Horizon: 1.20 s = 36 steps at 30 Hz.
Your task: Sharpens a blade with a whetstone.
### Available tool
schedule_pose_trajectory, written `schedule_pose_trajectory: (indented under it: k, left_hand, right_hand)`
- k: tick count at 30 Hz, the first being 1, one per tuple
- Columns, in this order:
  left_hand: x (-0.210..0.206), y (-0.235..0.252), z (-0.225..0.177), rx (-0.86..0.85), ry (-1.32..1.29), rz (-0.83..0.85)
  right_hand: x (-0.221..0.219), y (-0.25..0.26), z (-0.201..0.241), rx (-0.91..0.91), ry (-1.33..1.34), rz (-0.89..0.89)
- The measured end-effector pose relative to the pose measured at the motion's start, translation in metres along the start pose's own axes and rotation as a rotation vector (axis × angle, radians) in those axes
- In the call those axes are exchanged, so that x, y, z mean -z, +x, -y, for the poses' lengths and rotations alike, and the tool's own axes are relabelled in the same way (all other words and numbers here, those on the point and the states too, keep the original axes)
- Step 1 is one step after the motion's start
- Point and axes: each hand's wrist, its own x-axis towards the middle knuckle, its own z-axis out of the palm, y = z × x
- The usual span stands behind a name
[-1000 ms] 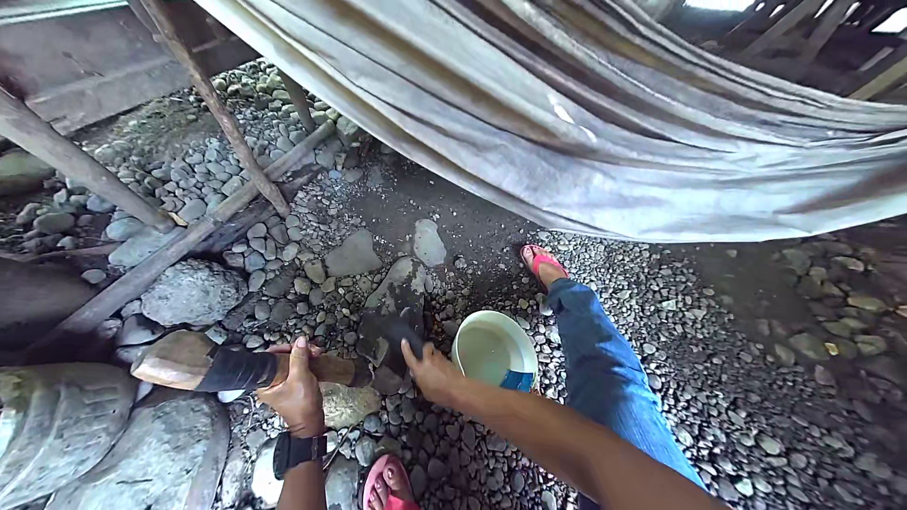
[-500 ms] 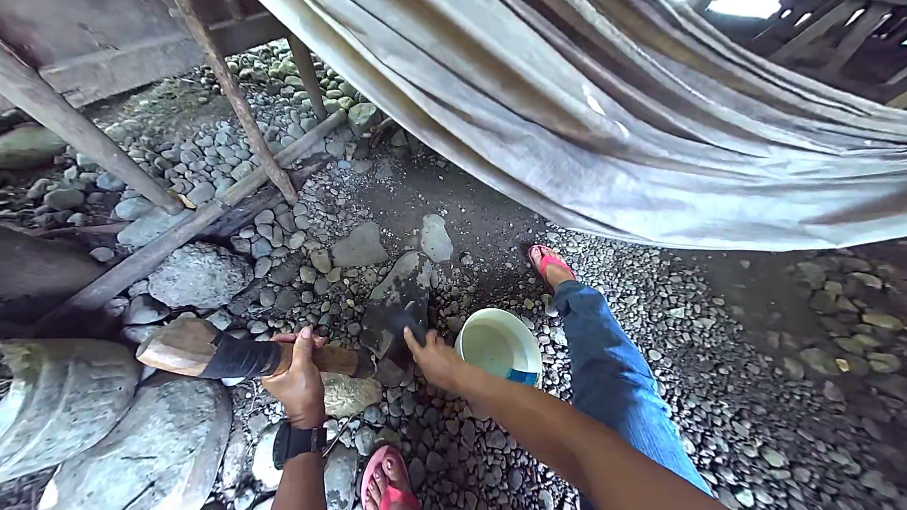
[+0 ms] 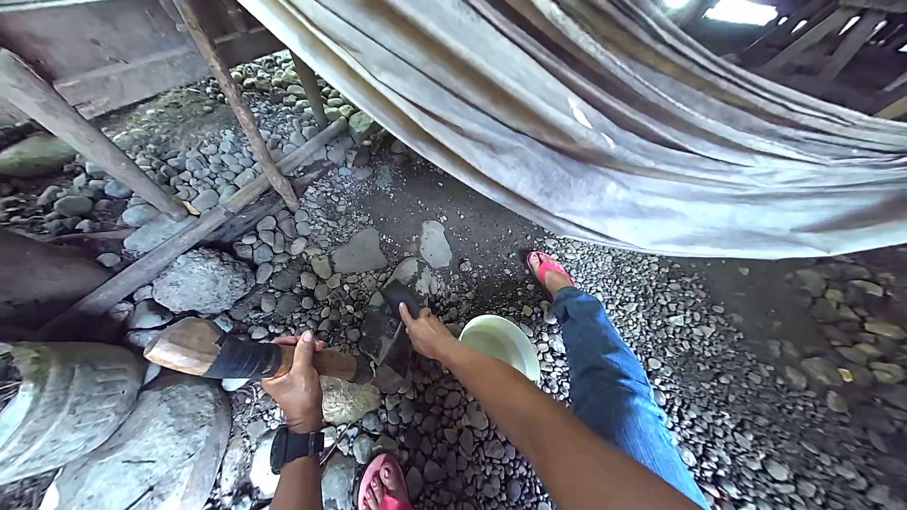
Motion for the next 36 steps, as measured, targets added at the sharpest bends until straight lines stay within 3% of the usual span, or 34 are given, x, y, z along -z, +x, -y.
schedule_pose_trajectory:
  k: [2, 5, 7, 11, 13, 18, 23, 25, 29, 31, 34, 36]
  left_hand:
    - [-0.002, 0.0, -0.003, 0.0, 0.009, -0.011]
    - [0.001, 0.002, -0.001, 0.003, 0.007, -0.024]
    - [0.003, 0.003, 0.001, 0.01, 0.011, -0.025]
    - [-0.001, 0.003, -0.004, 0.015, 0.014, -0.028]
    - [-0.003, 0.003, -0.006, 0.021, 0.028, -0.032]
    - [-0.001, 0.007, 0.0, 0.011, 0.015, -0.032]
    - [-0.003, 0.004, -0.008, 0.011, 0.02, -0.003]
    - [-0.005, 0.004, -0.009, 0.024, 0.028, -0.018]
    - [-0.003, 0.006, -0.004, 0.029, 0.032, -0.038]
    - [-0.001, 0.006, -0.002, 0.012, 0.033, -0.02]
    - [-0.003, 0.003, -0.005, -0.005, 0.041, 0.001]
    - [-0.003, 0.003, -0.006, -0.008, 0.041, 0.003]
  right_hand:
    - [-0.007, -0.007, 0.006, 0.007, 0.006, 0.002]
    - [-0.048, -0.054, -0.009, 0.238, -0.071, 0.105]
    - [-0.058, -0.056, -0.017, 0.276, -0.122, 0.113]
    - [-0.009, -0.005, 0.0, 0.015, -0.017, -0.014]
    - [-0.002, -0.004, 0.006, -0.016, -0.005, -0.014]
    - [-0.057, -0.052, -0.02, 0.278, -0.121, 0.095]
    - [-0.008, -0.004, -0.002, -0.011, 0.042, -0.022]
    - [-0.011, -0.012, 0.002, 0.003, 0.049, -0.015]
    - [-0.054, -0.051, -0.019, 0.251, -0.061, 0.096]
    - [-0.046, -0.037, -0.023, 0.206, -0.021, 0.042]
    - [-0.004, -0.003, -0.01, -0.027, 0.089, -0.027]
    - [-0.005, -0.005, -0.005, -0.036, 0.081, -0.006]
